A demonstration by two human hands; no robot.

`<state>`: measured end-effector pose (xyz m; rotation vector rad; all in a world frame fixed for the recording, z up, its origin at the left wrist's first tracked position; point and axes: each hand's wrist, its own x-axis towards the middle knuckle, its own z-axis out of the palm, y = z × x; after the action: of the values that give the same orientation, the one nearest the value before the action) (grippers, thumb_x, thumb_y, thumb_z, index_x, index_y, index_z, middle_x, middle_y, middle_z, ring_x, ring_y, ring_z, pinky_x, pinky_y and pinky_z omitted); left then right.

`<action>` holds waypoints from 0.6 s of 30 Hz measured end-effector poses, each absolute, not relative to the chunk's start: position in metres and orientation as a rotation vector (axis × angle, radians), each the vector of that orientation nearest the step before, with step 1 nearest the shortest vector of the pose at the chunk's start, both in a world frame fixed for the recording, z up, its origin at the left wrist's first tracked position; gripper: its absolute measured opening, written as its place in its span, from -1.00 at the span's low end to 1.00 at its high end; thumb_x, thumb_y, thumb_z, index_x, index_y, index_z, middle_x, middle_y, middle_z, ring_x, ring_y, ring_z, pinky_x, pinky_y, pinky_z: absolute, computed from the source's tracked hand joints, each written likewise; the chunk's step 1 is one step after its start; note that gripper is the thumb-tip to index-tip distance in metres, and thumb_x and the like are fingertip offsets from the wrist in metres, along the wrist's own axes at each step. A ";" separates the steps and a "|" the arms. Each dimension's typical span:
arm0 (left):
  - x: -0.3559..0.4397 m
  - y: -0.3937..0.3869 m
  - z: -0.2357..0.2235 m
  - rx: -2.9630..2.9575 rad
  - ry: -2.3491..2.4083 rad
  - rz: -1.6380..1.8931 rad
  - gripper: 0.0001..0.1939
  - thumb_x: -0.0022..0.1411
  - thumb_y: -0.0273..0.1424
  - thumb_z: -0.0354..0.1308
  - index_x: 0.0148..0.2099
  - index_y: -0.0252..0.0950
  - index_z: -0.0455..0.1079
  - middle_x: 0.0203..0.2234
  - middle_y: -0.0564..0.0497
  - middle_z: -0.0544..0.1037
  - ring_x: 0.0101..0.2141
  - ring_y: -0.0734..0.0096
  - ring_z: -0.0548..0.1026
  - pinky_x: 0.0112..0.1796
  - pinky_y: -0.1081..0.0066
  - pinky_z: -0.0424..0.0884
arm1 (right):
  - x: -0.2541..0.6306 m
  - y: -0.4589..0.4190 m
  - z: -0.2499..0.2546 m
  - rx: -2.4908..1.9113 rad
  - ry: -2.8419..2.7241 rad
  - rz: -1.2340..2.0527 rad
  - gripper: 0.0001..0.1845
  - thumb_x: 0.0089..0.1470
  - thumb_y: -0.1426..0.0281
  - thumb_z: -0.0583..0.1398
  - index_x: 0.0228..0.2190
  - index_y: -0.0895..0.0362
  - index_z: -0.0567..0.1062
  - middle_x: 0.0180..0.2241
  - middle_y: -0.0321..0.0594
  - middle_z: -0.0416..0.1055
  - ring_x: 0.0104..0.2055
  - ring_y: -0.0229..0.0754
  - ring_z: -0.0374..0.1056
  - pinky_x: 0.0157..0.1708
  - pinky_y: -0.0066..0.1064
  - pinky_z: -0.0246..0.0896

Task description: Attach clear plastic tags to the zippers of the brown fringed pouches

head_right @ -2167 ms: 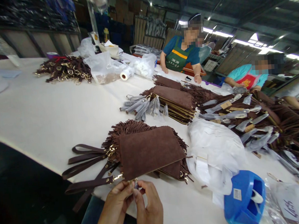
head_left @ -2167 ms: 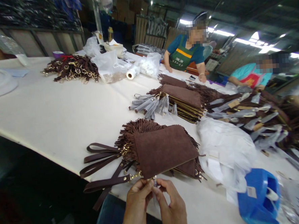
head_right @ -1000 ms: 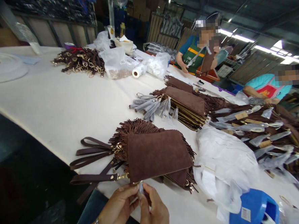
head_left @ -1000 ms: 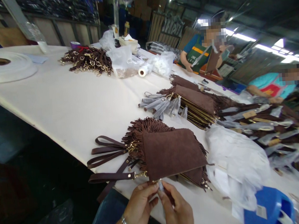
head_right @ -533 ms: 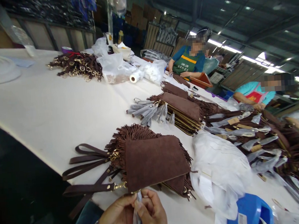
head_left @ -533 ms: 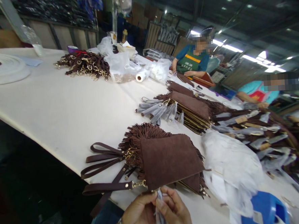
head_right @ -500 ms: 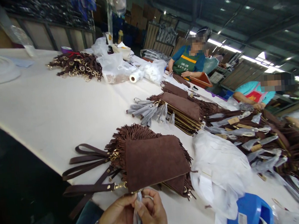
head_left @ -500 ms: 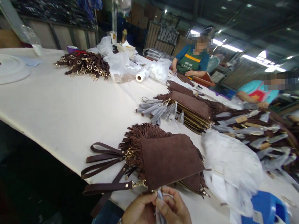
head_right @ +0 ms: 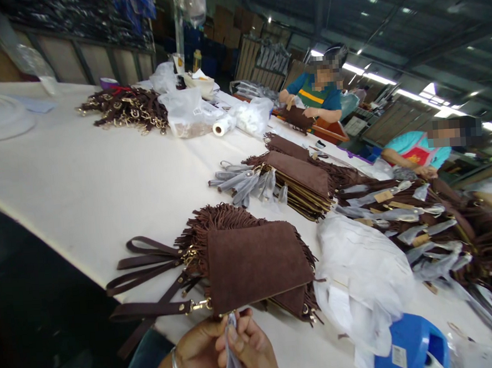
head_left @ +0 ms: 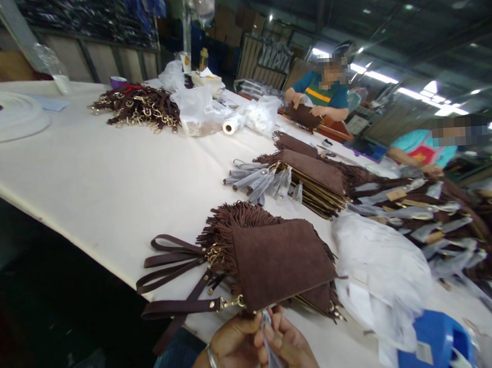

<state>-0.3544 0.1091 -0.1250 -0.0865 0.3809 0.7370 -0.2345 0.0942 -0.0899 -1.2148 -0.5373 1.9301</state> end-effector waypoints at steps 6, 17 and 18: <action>-0.345 0.108 -0.129 -0.090 0.347 0.853 -0.85 0.03 -0.43 0.30 -0.29 -0.34 0.51 -0.31 -0.13 0.54 -0.34 0.24 0.49 -0.26 0.30 0.35 | -0.229 0.093 -0.105 -1.197 -0.476 1.977 -0.57 -0.20 0.11 0.38 -0.48 0.21 0.44 -0.68 -0.29 0.39 -0.76 -0.42 0.20 -0.72 -0.61 0.11; -0.352 0.106 -0.115 -0.021 0.508 0.873 -0.79 0.12 -0.39 0.22 -0.20 -0.39 0.47 -0.69 0.14 0.27 -0.68 0.54 0.26 -0.61 0.45 0.20 | -0.242 0.091 -0.095 -1.187 -0.555 1.671 -0.54 -0.17 0.17 0.38 -0.51 0.10 0.21 -0.57 -0.28 0.46 -0.69 -0.33 0.31 -0.69 -0.55 0.16; -0.354 0.106 -0.115 0.009 0.532 0.897 -0.79 0.11 -0.41 0.22 -0.20 -0.41 0.47 -0.67 0.11 0.30 -0.66 0.53 0.29 -0.59 0.44 0.22 | -0.243 0.090 -0.096 -1.209 -0.564 1.638 -0.53 -0.17 0.16 0.38 -0.51 0.10 0.21 -0.58 -0.29 0.46 -0.68 -0.32 0.32 -0.69 -0.55 0.16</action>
<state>-0.3537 0.1058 -0.1148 0.0091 0.5323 0.8970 -0.2431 0.0901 -0.0958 -1.2090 -0.5643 1.6383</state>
